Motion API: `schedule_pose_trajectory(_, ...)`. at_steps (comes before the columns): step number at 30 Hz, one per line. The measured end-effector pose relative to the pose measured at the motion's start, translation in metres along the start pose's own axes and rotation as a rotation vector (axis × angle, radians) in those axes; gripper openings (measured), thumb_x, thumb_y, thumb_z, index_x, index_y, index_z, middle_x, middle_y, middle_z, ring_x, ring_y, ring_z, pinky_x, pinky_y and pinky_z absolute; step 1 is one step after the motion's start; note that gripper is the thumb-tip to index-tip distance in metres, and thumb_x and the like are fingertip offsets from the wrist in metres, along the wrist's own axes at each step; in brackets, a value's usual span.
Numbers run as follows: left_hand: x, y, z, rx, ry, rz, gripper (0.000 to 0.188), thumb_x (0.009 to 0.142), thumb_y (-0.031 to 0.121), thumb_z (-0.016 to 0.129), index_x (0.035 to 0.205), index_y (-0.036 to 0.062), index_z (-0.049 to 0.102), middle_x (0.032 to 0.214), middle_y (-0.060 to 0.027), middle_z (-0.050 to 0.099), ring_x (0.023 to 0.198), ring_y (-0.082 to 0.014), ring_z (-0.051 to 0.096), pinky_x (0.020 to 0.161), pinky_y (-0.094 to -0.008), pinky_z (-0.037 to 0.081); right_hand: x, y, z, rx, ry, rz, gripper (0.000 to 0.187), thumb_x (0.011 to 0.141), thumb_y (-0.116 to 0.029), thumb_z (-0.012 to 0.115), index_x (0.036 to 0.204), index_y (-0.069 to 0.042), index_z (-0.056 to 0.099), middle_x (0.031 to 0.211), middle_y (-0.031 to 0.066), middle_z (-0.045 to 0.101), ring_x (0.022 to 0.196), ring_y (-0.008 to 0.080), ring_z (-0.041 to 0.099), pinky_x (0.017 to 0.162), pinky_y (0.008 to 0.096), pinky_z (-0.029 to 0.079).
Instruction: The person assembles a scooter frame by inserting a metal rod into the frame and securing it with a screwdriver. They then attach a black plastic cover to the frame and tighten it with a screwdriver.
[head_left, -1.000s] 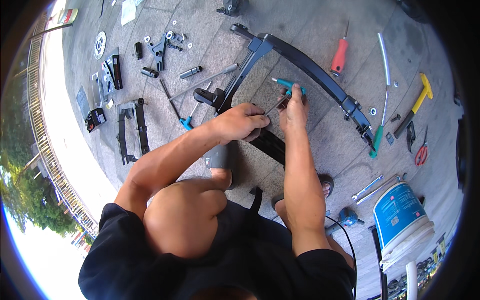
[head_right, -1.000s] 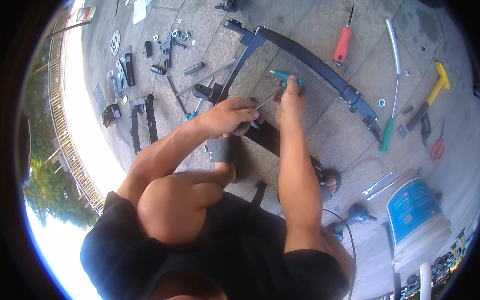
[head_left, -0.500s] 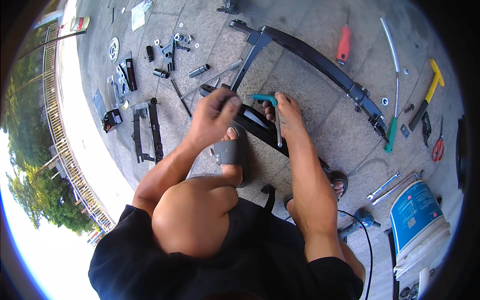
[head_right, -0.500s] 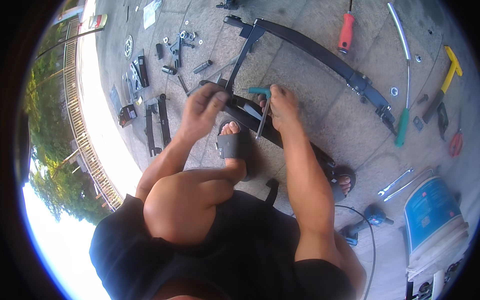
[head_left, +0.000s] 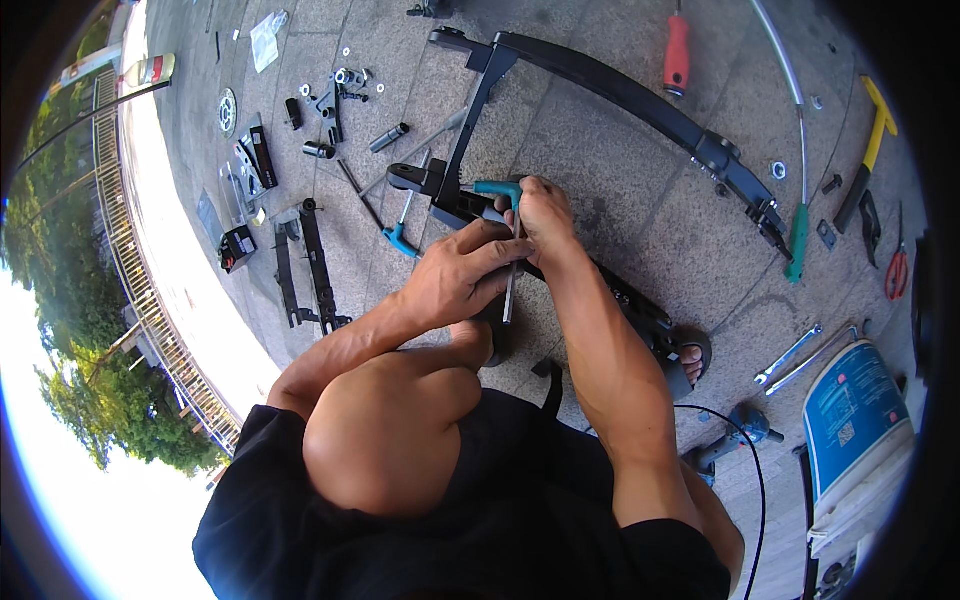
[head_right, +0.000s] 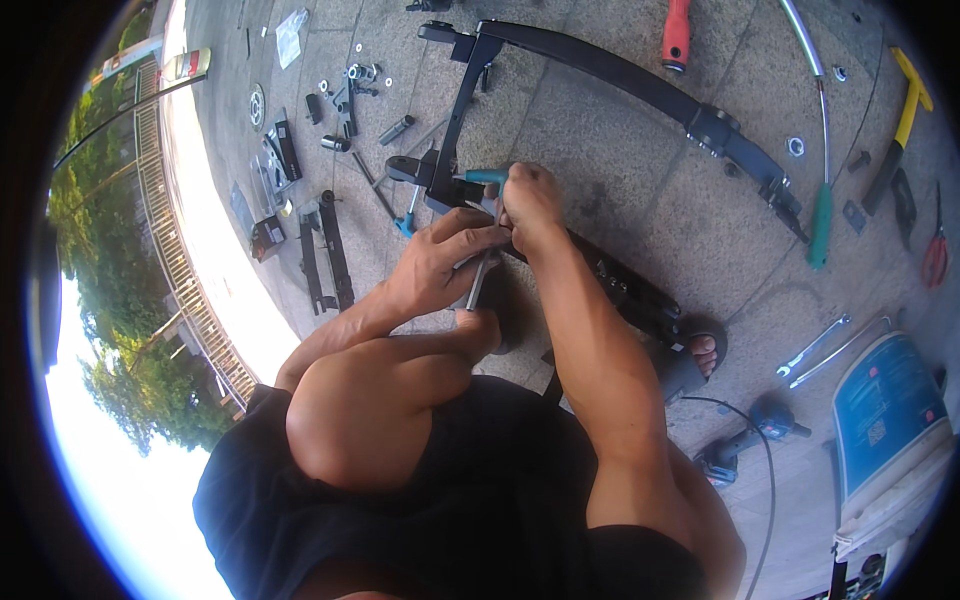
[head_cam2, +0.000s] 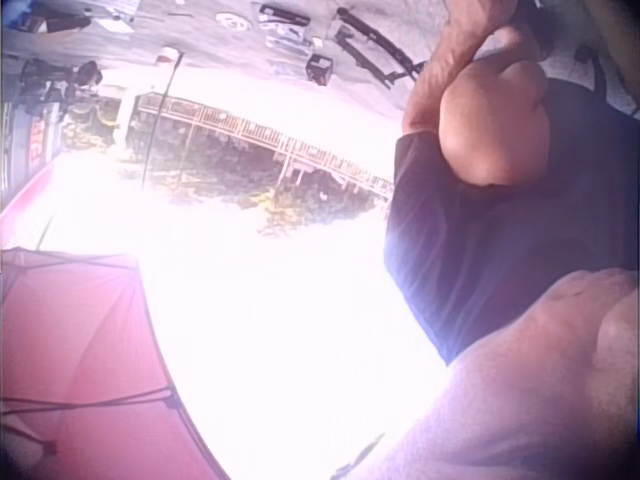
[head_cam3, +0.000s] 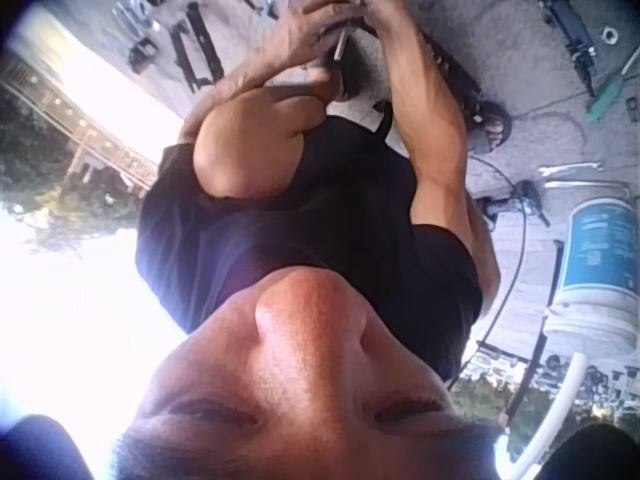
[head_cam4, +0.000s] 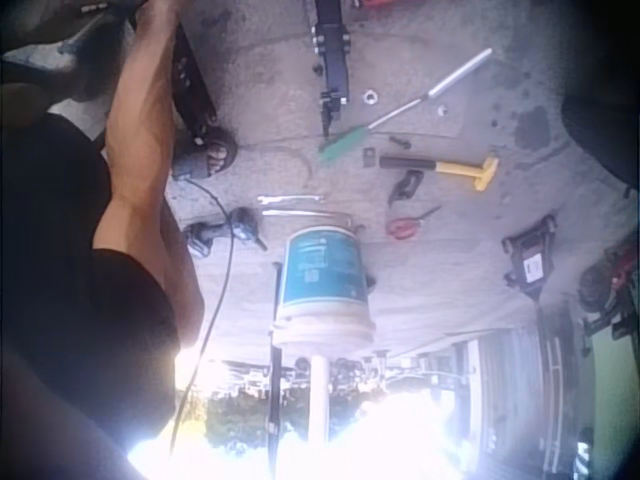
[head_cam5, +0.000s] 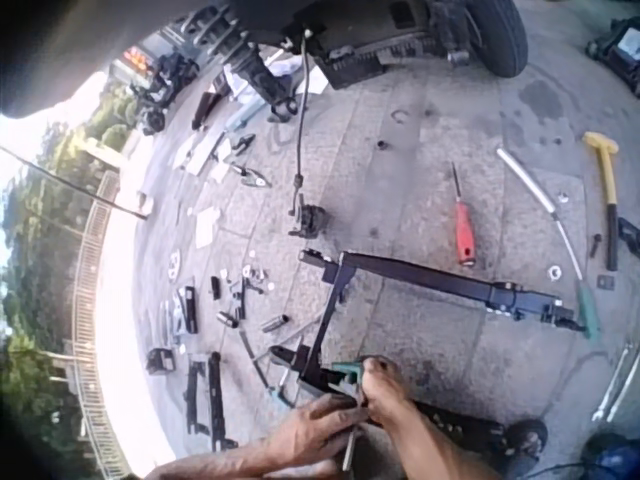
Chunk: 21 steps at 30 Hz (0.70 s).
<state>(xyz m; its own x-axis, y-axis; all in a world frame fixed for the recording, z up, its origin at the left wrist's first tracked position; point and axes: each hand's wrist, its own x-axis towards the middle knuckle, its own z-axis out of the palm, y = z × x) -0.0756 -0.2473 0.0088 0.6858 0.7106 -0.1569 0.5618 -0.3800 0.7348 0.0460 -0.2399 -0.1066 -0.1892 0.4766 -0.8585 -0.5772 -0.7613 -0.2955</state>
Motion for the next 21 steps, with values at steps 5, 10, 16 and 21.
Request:
schedule_pose_trajectory(5, 0.003, 0.002, 0.001, 0.101, 0.004, -0.012, 0.034, 0.079, 0.0, 0.068, 0.111, 0.0092, 0.064, 0.1, -0.0115, 0.062, 0.089, -0.0316, 0.064, 0.07, -0.0384, 0.054, 0.001, 0.002, 0.003, 0.122, 0.036, -0.046, 0.033, 0.093, -0.018, 0.039, 0.071, -0.002, 0.056, 0.056, 0.0075, 0.052, 0.038, 0.0129, 0.042, 0.036, 0.0275, 0.033)
schedule_pose_trajectory(10, 0.006, 0.004, -0.001, 0.183, 0.002, 0.014, 0.028, 0.08, 0.002, 0.066, 0.107, 0.0097, 0.063, 0.099, -0.0109, 0.06, 0.087, -0.031, 0.063, 0.068, -0.0394, 0.054, 0.007, 0.003, -0.006, 0.027, -0.069, 0.02, 0.03, 0.096, -0.021, 0.041, 0.08, -0.003, 0.059, 0.068, 0.0071, 0.06, 0.054, 0.0128, 0.052, 0.047, 0.0272, 0.043)
schedule_pose_trajectory(16, 0.004, 0.004, -0.002, 0.25, -0.119, 0.014, 0.029, 0.08, 0.0, 0.064, 0.106, 0.0106, 0.062, 0.101, -0.0103, 0.06, 0.089, -0.0321, 0.063, 0.069, -0.0395, 0.053, 0.015, 0.001, -0.015, -0.62, 0.047, -0.287, 0.028, 0.092, -0.023, 0.046, 0.083, -0.002, 0.063, 0.071, 0.0092, 0.061, 0.059, 0.0166, 0.055, 0.051, 0.0331, 0.042)
schedule_pose_trajectory(21, 0.011, 0.004, -0.002, 0.113, -0.004, -0.091, 0.027, 0.08, 0.001, 0.063, 0.106, 0.0095, 0.062, 0.096, -0.011, 0.061, 0.084, -0.0331, 0.063, 0.07, -0.0388, 0.053, 0.026, -0.005, -0.02, -0.845, -0.101, -0.158, 0.024, 0.09, -0.019, 0.049, 0.09, -0.002, 0.065, 0.076, 0.0106, 0.061, 0.068, 0.0182, 0.057, 0.057, 0.0347, 0.045)
